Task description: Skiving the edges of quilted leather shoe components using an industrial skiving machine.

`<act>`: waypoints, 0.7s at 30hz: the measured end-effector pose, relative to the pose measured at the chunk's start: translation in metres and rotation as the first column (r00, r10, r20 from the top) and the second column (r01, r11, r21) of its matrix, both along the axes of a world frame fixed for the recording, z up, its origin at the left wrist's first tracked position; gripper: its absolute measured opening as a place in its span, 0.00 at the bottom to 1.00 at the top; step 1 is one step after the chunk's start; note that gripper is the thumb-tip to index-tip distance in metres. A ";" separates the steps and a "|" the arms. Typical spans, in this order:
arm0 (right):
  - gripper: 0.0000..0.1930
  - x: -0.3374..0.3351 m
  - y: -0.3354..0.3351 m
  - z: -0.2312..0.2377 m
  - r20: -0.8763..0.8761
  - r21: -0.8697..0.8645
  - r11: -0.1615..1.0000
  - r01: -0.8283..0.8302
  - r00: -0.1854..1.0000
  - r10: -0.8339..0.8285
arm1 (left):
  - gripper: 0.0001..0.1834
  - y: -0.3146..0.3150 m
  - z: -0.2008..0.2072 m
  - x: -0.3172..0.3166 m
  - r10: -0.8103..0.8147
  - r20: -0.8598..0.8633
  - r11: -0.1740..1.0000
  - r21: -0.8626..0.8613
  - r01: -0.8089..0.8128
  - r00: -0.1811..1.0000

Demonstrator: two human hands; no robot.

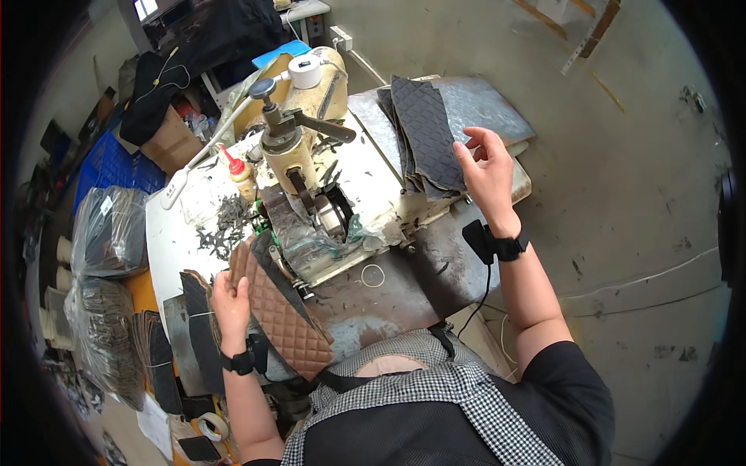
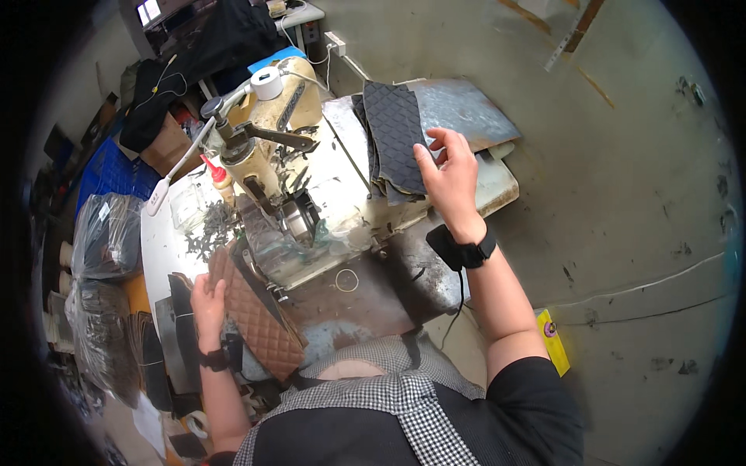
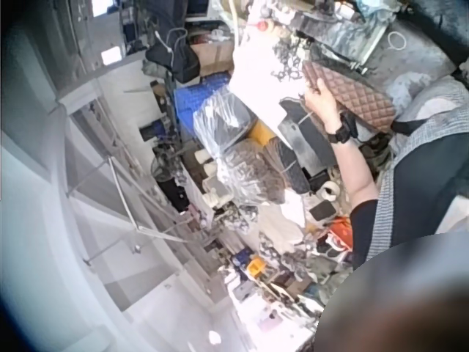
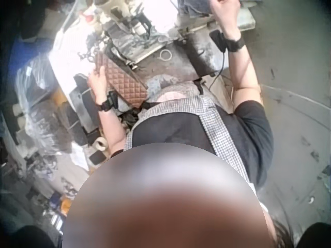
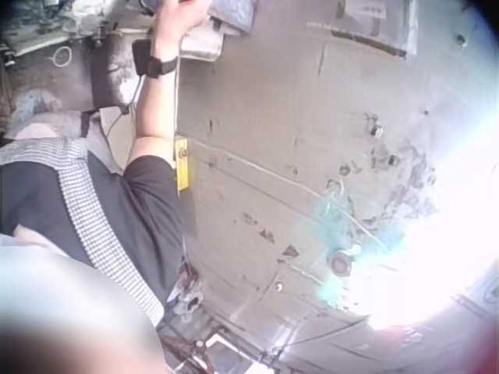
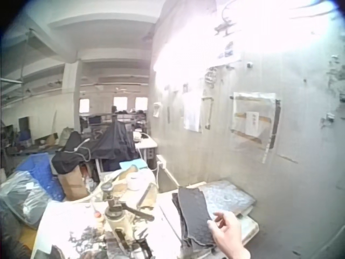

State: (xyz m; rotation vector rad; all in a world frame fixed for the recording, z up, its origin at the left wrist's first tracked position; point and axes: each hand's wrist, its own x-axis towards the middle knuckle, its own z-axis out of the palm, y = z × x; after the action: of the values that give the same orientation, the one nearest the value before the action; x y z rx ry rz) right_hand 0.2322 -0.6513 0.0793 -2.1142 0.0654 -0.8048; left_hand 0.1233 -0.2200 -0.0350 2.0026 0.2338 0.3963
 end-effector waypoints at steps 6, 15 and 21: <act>0.11 -0.043 0.048 -0.004 0.187 -0.445 0.807 -0.387 0.842 0.507 | 0.18 -0.045 0.094 -0.004 -0.105 0.110 0.890 -0.432 0.143 0.988; 0.20 -0.068 0.110 -0.020 0.229 -0.488 0.665 -0.565 0.653 0.722 | 0.21 -0.099 0.109 -0.005 -0.148 0.144 0.756 -0.621 0.206 0.978; 0.12 -0.037 0.058 0.015 0.170 -0.228 0.912 -0.340 0.909 0.381 | 0.21 -0.085 0.096 -0.022 -0.127 0.109 0.793 -0.585 0.167 0.986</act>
State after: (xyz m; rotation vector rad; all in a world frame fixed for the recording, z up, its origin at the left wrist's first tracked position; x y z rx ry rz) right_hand 0.1957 -0.5932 0.0947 -2.1160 -0.5273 -0.8275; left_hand 0.1009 -0.3053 0.0611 1.3698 0.1355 0.2441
